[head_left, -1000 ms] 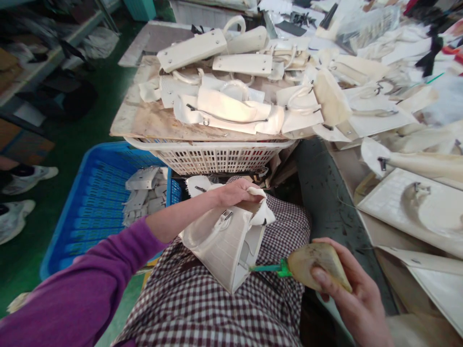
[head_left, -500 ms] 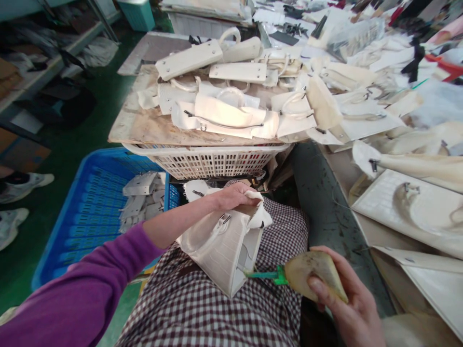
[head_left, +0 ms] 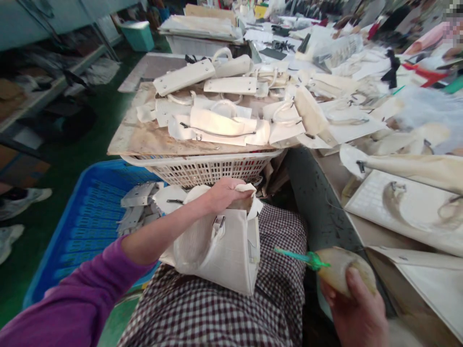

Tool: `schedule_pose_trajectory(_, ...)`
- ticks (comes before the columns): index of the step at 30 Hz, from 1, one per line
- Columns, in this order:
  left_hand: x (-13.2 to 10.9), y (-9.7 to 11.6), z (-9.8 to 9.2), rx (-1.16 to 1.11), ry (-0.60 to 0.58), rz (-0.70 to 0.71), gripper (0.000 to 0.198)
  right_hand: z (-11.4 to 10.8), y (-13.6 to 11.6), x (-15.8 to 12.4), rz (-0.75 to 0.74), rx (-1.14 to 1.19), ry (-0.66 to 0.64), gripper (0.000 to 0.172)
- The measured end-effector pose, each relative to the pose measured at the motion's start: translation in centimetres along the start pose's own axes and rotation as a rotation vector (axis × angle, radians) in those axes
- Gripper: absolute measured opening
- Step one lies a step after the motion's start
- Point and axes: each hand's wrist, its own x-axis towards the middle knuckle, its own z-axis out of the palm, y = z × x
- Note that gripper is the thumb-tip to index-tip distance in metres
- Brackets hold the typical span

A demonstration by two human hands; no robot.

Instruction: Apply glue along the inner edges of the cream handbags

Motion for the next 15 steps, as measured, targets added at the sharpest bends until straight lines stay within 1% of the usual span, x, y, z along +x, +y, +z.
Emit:
schedule_pose_trajectory(2,-0.2,-0.3,0.0,0.039,0.009,0.032,0.029,0.0,0.3,0.3,-0.011,-0.056,0.033,0.04)
schedule_pose_trajectory(4,-0.2,-1.5,0.4,-0.019,-0.01,0.014,0.027,0.2,0.8,0.6,-0.041,-0.15,0.022,0.047)
schedule_pose_trajectory(7,0.1,-3.8,1.5,-0.104,-0.008,-0.016,0.032,1.1,1.3,0.9,-0.083,-0.3,-0.025,0.055)
schedule_pose_trajectory(9,0.2,-4.9,2.1,-0.15,0.001,-0.033,0.035,1.9,1.6,1.1,-0.104,-0.384,-0.053,0.06)
schedule_pose_trajectory(11,0.3,-5.4,2.4,-0.19,0.003,-0.046,0.036,2.6,1.9,1.4,-0.128,-0.441,-0.071,0.062)
schedule_pose_trajectory(15,0.3,-5.4,2.4,-0.247,-0.001,-0.062,0.036,3.4,2.7,2.3,-0.184,-0.479,-0.091,0.062)
